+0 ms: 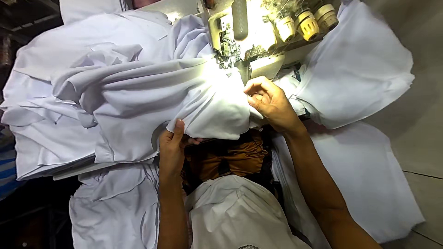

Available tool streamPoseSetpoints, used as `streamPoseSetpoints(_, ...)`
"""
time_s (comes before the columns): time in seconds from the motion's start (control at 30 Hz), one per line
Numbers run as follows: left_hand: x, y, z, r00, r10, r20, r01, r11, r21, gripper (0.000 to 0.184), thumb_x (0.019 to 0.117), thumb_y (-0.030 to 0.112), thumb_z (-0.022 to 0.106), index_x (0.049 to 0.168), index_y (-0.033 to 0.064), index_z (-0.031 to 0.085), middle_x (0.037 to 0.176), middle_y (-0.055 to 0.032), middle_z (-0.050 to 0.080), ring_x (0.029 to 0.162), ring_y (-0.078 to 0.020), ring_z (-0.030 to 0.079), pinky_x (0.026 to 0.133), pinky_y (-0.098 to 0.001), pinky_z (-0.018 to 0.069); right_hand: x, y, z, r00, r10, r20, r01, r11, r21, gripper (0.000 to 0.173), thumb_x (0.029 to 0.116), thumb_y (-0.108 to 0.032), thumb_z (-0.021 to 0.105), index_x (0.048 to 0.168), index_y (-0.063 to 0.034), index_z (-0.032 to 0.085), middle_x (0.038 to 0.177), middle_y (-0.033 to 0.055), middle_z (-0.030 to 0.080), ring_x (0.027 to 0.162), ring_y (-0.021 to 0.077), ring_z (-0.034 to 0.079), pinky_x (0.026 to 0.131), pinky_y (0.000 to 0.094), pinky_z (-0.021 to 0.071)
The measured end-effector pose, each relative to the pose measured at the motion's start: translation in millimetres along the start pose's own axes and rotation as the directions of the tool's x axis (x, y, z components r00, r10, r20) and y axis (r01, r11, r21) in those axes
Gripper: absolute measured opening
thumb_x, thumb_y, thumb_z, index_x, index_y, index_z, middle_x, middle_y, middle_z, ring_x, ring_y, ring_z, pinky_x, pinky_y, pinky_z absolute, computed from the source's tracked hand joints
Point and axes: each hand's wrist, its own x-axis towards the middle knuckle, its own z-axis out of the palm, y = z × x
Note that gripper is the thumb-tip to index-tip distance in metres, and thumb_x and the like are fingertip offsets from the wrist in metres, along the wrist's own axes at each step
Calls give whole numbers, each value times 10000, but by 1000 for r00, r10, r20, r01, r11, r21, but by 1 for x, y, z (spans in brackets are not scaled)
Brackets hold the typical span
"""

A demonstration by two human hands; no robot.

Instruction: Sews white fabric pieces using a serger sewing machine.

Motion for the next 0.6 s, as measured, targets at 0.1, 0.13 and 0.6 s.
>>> streamPoseSetpoints(0.1,0,4,-1,1000,14,0,-14,1000,3,280,1093,282,480,1050,119,703,828,-28,766,680,-119,739,653,-277,641,7,0,-10,994,78,74,-82,995,62,324,964,18,547,1273,-83,556,1039,45,653,818,74,645,709,211,560)
streamPoseSetpoints(0.13,0,6,-1,1000,16,-9,-16,1000,9,277,1092,283,482,1047,127,706,833,-15,764,687,-110,736,660,-273,639,8,-1,-12,990,102,100,-111,989,93,330,968,22,532,1278,-91,537,1034,46,653,817,75,650,715,214,564)
streamPoseSetpoints(0.6,2,3,-2,998,19,-55,-17,999,31,240,1076,308,519,1045,179,719,890,42,759,759,-60,723,710,-257,625,-6,-5,-7,991,73,111,-63,994,-84,212,1023,-196,598,882,-76,699,847,10,649,703,66,612,593,206,524)
